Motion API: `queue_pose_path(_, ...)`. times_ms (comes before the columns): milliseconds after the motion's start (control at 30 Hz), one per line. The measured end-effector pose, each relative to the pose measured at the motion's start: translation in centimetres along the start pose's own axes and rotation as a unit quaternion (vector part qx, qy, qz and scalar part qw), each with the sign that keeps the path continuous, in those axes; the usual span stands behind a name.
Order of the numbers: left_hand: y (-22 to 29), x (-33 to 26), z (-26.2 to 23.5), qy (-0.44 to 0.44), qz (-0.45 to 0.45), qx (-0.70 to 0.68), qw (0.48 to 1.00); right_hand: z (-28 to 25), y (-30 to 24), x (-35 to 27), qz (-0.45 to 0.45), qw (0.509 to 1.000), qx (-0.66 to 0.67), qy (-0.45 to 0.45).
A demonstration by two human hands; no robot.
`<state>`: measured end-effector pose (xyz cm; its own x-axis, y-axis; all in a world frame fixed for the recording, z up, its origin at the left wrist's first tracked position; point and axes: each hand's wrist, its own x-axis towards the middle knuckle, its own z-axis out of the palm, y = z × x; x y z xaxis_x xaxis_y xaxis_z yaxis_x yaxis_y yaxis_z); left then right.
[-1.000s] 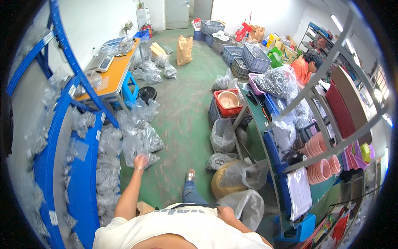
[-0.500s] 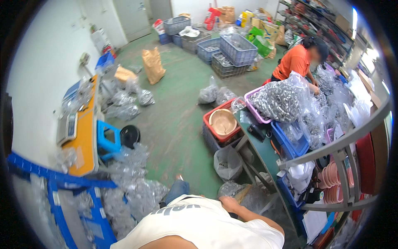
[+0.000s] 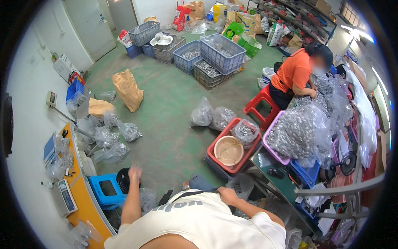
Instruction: The person sorts small white plastic components by hand on a green table, puts them into plastic bags, wipes the table with a cloth, and carries bags to and from storage shelves.
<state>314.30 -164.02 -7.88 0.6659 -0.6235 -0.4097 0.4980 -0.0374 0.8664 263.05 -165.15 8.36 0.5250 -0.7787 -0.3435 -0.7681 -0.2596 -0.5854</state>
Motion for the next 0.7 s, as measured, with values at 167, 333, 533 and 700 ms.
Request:
queue_pose_path(167, 11.9, 10.1, 26.8, -0.09, 0.12, 0.203, 0.968, -1.6, -0.4, 9.9, 0.042, 0.992, 0.046, 0.108)
queue_pose_path(333, 7.2, 18.3, 32.7, -0.329, 0.142, 0.379, 0.853, -5.8, -0.1, 21.6, 0.05, 0.985, 0.078, 0.143)
queue_pose_path(533, 0.8, 24.6, 19.0, -0.268, -0.149, 0.553, 0.775, -11.9, 1.0, 30.5, 0.08, 0.983, 0.106, 0.124)
queue_pose_path(700, 1.1, 28.7, 19.3, -0.2, -0.261, 0.583, 0.743, -13.6, 1.0, 32.3, 0.154, 0.979, 0.089, 0.095)
